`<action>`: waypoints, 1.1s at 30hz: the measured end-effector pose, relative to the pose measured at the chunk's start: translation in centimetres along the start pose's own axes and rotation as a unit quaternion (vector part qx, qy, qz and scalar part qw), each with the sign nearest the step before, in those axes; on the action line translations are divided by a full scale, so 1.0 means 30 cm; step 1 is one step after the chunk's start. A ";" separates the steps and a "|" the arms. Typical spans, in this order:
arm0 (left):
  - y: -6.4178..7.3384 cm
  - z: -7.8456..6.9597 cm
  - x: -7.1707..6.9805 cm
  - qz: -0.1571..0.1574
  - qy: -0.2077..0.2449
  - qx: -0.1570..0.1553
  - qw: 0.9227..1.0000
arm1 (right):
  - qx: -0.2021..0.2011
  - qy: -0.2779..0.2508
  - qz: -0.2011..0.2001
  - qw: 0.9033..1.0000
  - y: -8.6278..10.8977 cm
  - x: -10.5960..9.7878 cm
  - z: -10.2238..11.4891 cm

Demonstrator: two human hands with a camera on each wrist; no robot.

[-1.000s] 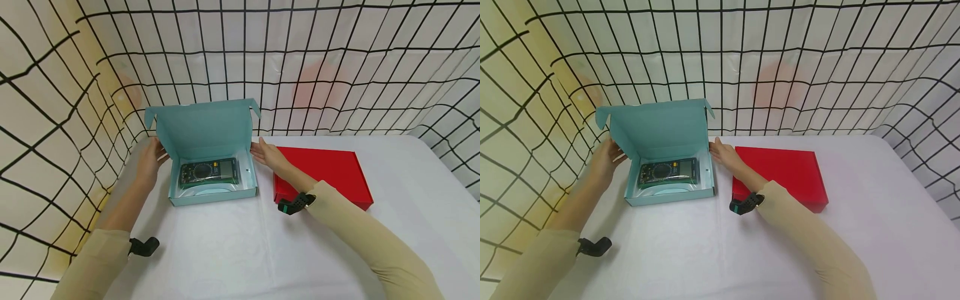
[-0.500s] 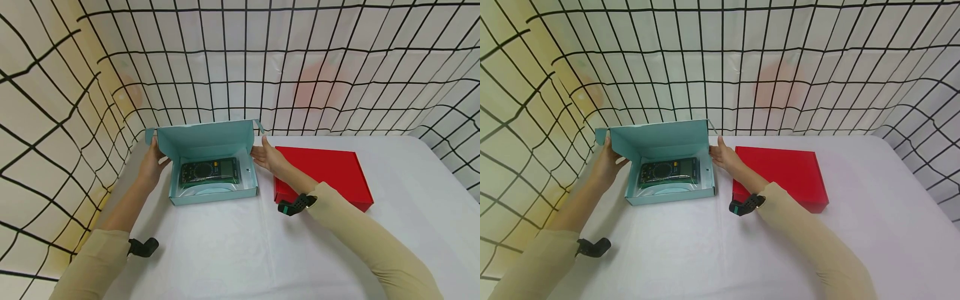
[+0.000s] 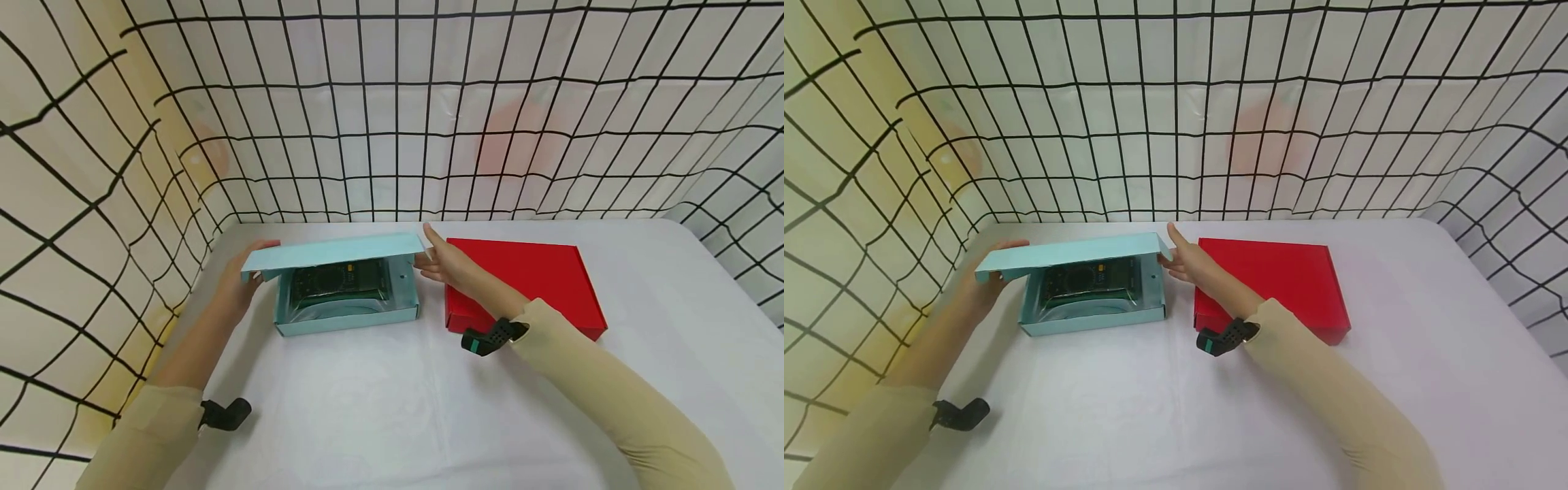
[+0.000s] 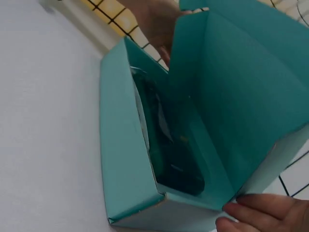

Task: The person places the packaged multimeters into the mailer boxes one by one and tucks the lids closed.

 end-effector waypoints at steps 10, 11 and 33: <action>0.046 0.058 -0.005 -0.017 -0.061 -0.057 0.996 | 0.018 0.228 -0.033 0.973 0.055 0.014 -0.021; 0.054 0.066 -0.004 -0.019 -0.070 -0.061 0.996 | 0.007 0.233 -0.029 0.972 0.058 0.019 -0.023; 0.112 0.135 0.041 -0.084 -0.043 -0.083 0.992 | -0.135 0.283 -0.031 0.949 0.102 0.093 -0.052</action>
Point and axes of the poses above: each hand's wrist, its own y-axis away from the middle knuckle, its own x-axis out of the palm, z = x × y, the point moved 6 cm from there along -y, towards the middle knuckle, and after that the axes turned 13 degrees about -x, right-handed, at the moved point
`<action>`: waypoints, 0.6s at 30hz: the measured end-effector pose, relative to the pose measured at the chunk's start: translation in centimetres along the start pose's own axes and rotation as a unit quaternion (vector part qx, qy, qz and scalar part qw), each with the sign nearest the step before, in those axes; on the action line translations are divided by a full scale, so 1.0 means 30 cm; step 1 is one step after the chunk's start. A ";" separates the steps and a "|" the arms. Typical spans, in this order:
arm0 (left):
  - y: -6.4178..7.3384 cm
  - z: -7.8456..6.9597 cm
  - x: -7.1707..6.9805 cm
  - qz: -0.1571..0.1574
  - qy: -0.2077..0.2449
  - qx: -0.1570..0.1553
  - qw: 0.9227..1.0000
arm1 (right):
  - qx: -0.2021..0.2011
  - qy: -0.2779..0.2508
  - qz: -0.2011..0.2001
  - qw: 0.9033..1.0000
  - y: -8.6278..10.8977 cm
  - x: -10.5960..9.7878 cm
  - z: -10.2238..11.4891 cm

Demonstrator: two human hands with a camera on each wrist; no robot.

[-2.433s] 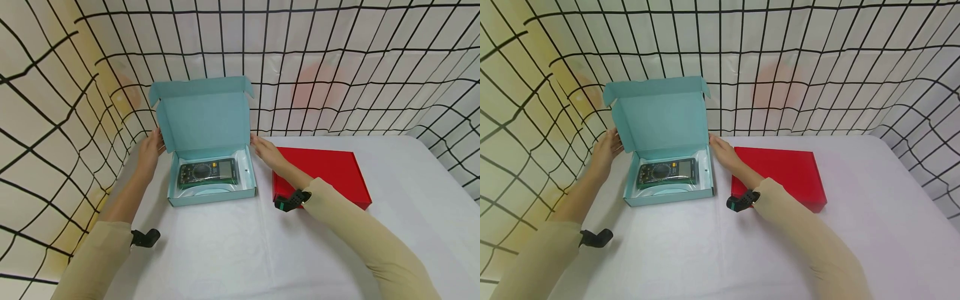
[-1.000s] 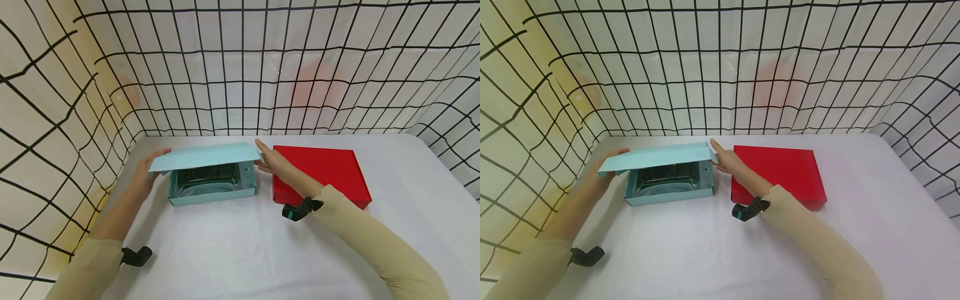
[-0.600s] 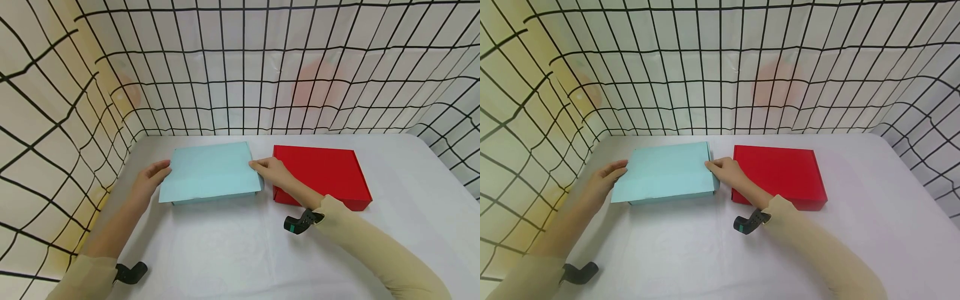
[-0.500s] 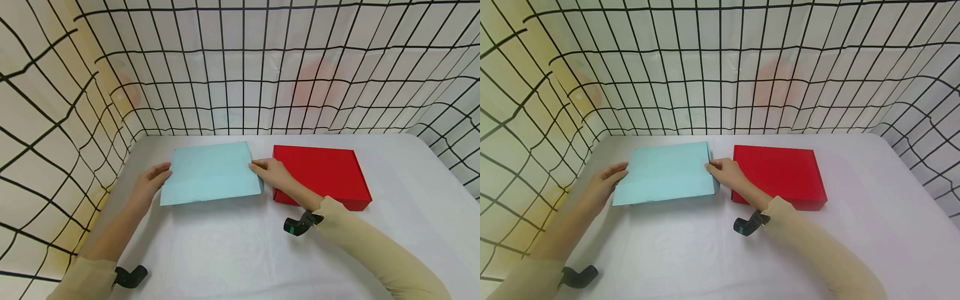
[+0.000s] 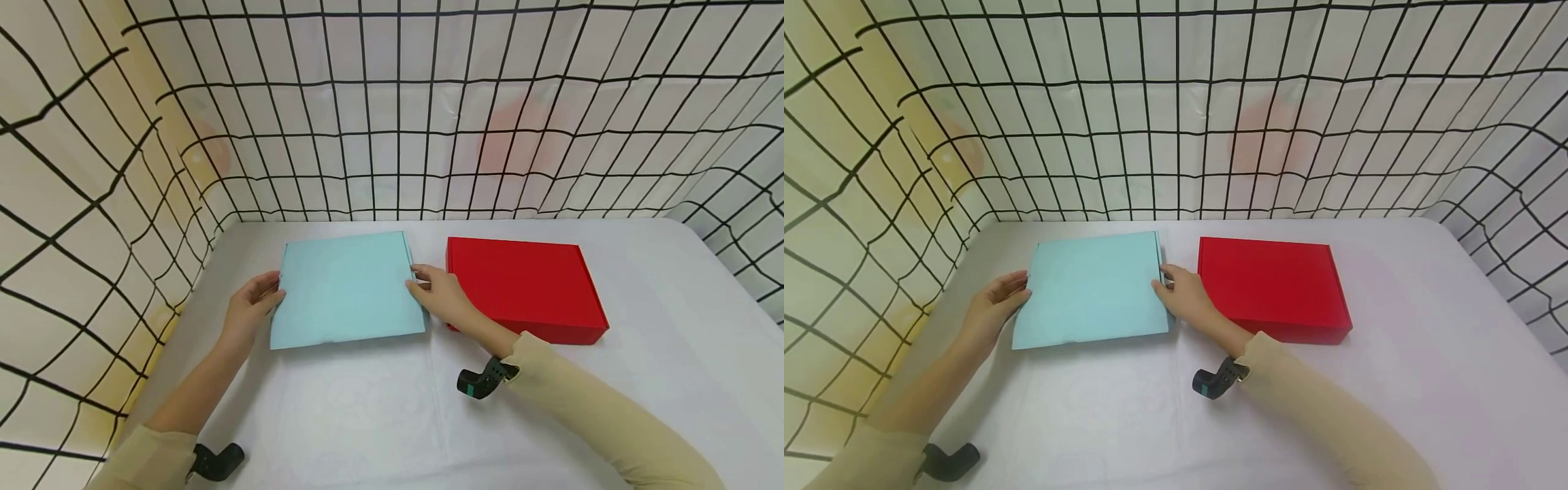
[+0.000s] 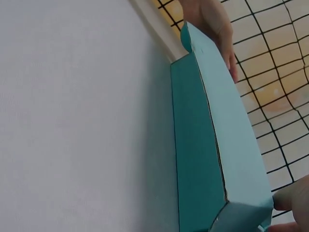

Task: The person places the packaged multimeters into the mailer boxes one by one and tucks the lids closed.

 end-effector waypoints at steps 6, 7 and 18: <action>0.026 0.022 -0.004 -0.041 -0.053 -0.002 0.998 | 0.005 0.012 -0.006 1.000 0.032 0.014 0.008; 0.036 0.025 -0.007 -0.040 -0.070 -0.001 0.997 | 0.003 0.019 -0.001 1.000 0.040 0.019 0.012; 0.131 0.035 -0.023 0.014 -0.185 0.028 0.982 | 0.044 -0.058 0.038 0.997 0.134 0.048 0.018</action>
Point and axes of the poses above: each hand's wrist, its own y-axis away from the middle knuckle, its own x-axis out of the palm, z = x × y, the point moved 6 cm from there along -y, towards the middle knuckle, and after that the axes turned 13 degrees about -x, right-handed, at the moved point
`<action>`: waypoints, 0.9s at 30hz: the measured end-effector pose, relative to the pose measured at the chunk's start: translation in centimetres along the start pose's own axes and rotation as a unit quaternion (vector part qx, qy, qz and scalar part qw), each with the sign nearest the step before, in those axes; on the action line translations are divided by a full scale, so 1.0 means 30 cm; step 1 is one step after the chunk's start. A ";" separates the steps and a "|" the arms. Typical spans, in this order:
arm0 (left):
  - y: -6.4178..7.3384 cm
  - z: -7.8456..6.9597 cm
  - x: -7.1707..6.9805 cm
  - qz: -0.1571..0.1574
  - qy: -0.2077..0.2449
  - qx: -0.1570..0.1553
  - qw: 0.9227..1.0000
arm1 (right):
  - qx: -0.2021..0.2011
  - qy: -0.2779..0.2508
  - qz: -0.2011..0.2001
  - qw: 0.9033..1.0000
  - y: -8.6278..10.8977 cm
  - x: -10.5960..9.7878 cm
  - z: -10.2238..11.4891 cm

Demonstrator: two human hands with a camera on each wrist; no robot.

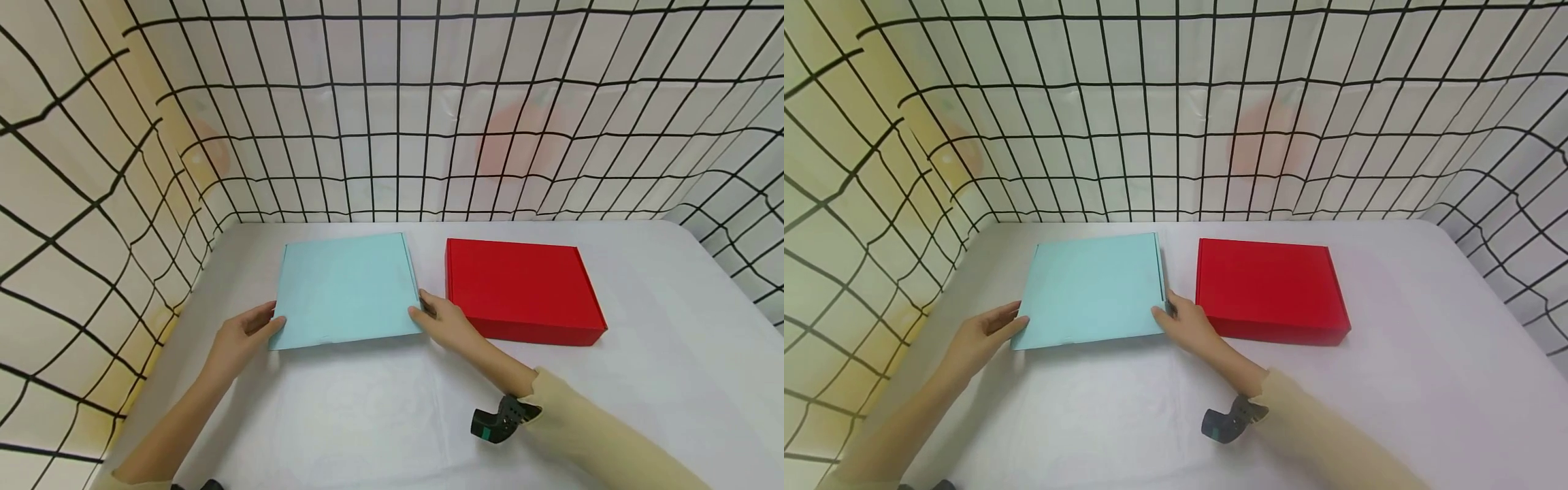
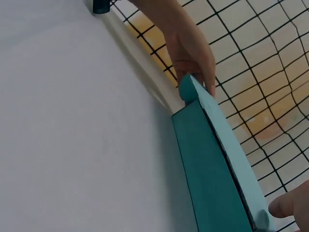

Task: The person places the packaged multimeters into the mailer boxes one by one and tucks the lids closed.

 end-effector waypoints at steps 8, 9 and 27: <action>0.037 0.009 0.005 0.024 0.010 -0.034 0.999 | -0.010 0.048 0.051 0.997 0.022 -0.015 0.005; 0.041 0.011 0.005 0.028 0.016 -0.038 0.999 | -0.011 0.051 0.058 0.997 0.023 -0.019 0.006; 0.062 0.032 0.016 0.070 0.144 -0.078 0.984 | -0.029 0.050 0.099 0.993 0.021 -0.035 0.013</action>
Point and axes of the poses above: each hand's wrist, its own y-axis away from the middle knuckle, its own x-axis out of the palm, z = x × y, the point moved 6 cm from there along -y, towards the middle knuckle, and after that the axes turned 13 degrees about -x, right-handed, at the moved point
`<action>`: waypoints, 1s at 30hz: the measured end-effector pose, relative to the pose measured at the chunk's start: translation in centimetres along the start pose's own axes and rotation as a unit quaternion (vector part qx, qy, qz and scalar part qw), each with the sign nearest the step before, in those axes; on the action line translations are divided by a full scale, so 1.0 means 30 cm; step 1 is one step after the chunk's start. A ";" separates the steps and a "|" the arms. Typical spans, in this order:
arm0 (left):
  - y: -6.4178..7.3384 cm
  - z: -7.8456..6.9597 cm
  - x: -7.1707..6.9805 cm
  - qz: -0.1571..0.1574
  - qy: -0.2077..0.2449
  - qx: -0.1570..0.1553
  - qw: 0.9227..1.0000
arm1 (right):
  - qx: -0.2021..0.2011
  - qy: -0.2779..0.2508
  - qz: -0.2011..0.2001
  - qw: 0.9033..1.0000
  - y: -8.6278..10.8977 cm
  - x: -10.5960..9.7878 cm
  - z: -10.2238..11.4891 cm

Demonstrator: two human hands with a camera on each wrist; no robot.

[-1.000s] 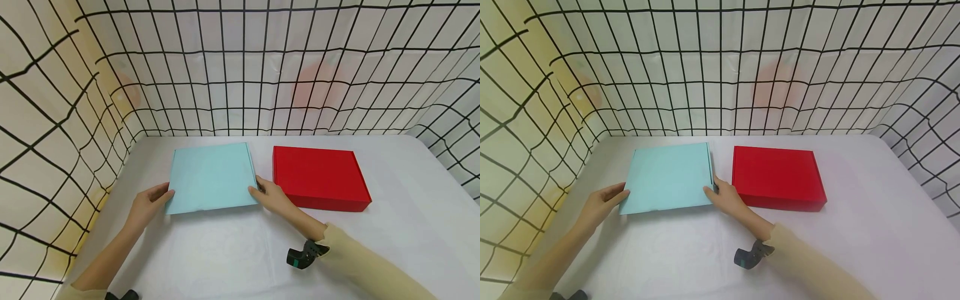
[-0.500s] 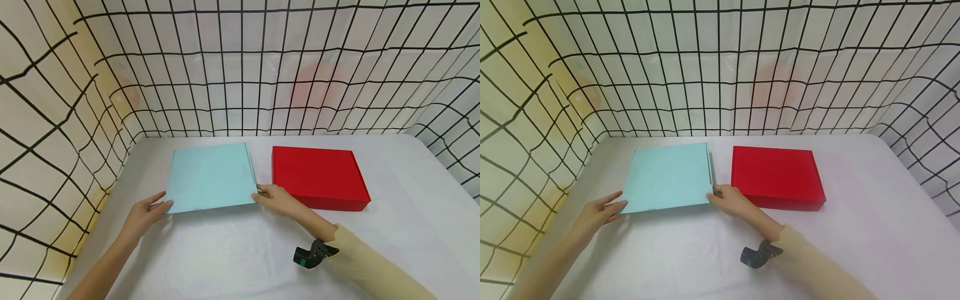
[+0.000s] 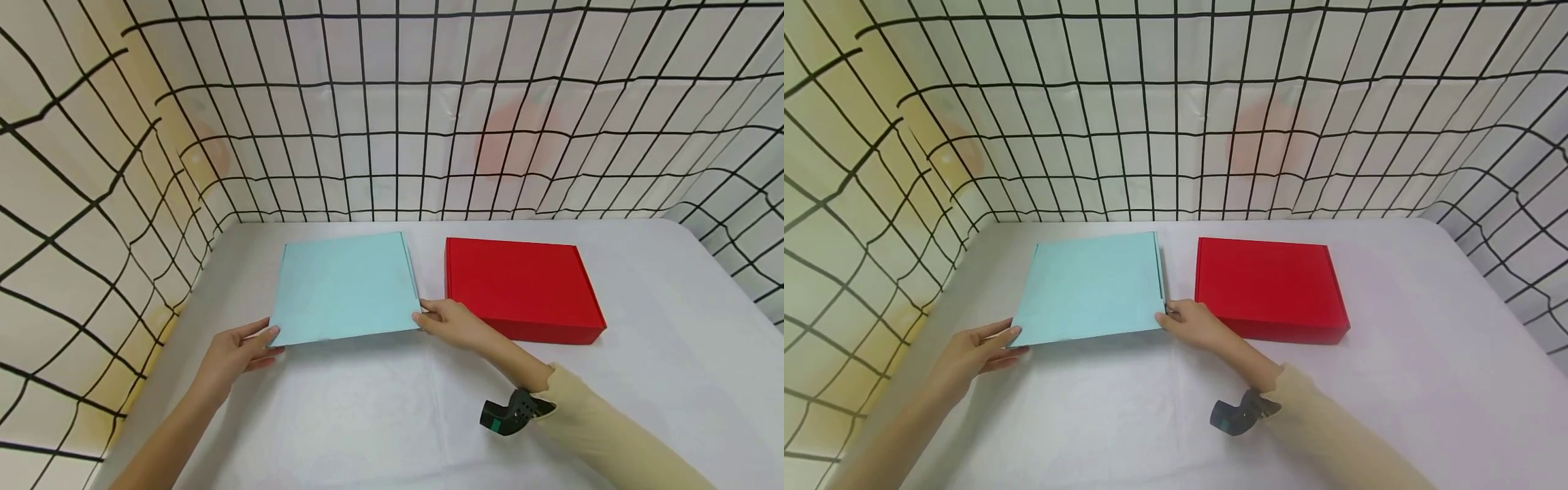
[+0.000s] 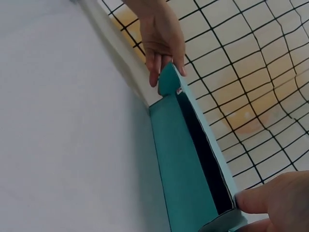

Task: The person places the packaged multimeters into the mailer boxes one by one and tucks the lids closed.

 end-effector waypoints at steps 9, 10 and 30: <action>-0.009 0.003 -0.005 -0.038 -0.059 0.028 0.997 | -0.024 0.022 -0.059 0.998 0.008 0.026 -0.018; -0.012 0.005 -0.007 -0.042 -0.062 0.032 0.997 | -0.028 0.026 -0.067 0.997 0.009 0.030 -0.020; -0.134 -0.062 -0.033 -0.007 -0.193 0.043 0.980 | -0.179 0.281 -0.067 0.941 -0.037 0.001 0.058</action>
Point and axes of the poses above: each hand's wrist, its own y-axis away from the middle knuckle, its own x-axis out of the palm, z = x × y, the point moved 6 cm from there along -y, towards the middle knuckle, and after that the axes turned 13 degrees about -x, right-handed, at the moved point
